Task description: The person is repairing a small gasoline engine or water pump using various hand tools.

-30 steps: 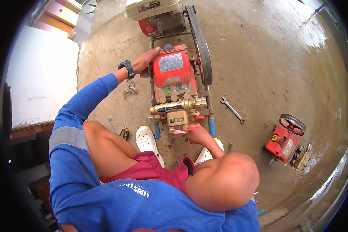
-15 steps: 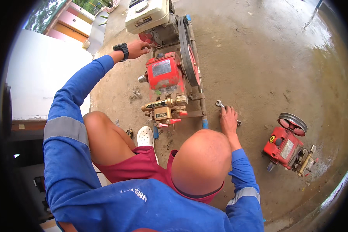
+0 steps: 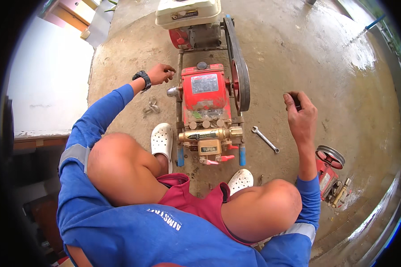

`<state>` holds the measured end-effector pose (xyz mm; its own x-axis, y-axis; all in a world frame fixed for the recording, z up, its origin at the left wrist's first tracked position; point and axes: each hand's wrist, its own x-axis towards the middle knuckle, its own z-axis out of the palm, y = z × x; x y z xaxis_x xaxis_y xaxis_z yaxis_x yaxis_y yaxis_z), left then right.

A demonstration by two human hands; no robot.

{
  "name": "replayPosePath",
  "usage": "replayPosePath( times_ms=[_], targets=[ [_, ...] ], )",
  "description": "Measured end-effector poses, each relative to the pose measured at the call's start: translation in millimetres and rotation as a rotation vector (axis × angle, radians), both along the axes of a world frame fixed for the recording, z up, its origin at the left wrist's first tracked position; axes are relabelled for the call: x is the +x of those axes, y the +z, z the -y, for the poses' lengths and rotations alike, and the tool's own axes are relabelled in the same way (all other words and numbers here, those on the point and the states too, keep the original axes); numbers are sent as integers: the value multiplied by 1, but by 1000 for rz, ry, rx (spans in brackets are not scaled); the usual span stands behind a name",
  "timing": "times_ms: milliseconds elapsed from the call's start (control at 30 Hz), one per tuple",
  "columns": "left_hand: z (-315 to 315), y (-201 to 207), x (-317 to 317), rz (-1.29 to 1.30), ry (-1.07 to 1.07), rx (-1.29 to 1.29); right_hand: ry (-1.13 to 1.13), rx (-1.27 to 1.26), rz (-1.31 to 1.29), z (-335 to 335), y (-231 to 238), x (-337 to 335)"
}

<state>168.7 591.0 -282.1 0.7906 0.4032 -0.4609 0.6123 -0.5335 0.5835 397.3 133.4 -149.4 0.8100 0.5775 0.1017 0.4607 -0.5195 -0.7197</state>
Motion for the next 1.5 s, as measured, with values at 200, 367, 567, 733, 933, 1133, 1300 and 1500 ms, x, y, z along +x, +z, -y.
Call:
replayPosePath(
  times_ms=[200, 367, 567, 733, 933, 1133, 1300, 1500],
  targets=[
    [-32, -93, 23, 424, 732, -358, 630, -91, -90, -193, 45, -35],
    [-48, -130, 73, 632, 825, -340, 561, -283, 19, -333, -80, -9],
    [-77, -151, 73, 601, 999, -808, 282, -287, -289, -396, -183, 5],
    [-47, -158, 101, 773, 979, -604, 165, -147, -133, -394, -203, 23],
    [-46, -211, 82, 580, 940, -440, -46, -250, -314, -430, -177, -31],
    [-32, -170, 117, 621, 816, -327, -25, -175, -265, -398, -228, 43],
    [-76, -233, 57, 636, 802, -266, 78, -51, -740, -438, -205, -17],
    [-118, -96, 38, 610, 1028, -438, 648, -414, -12, -377, -108, 16]
  ],
)
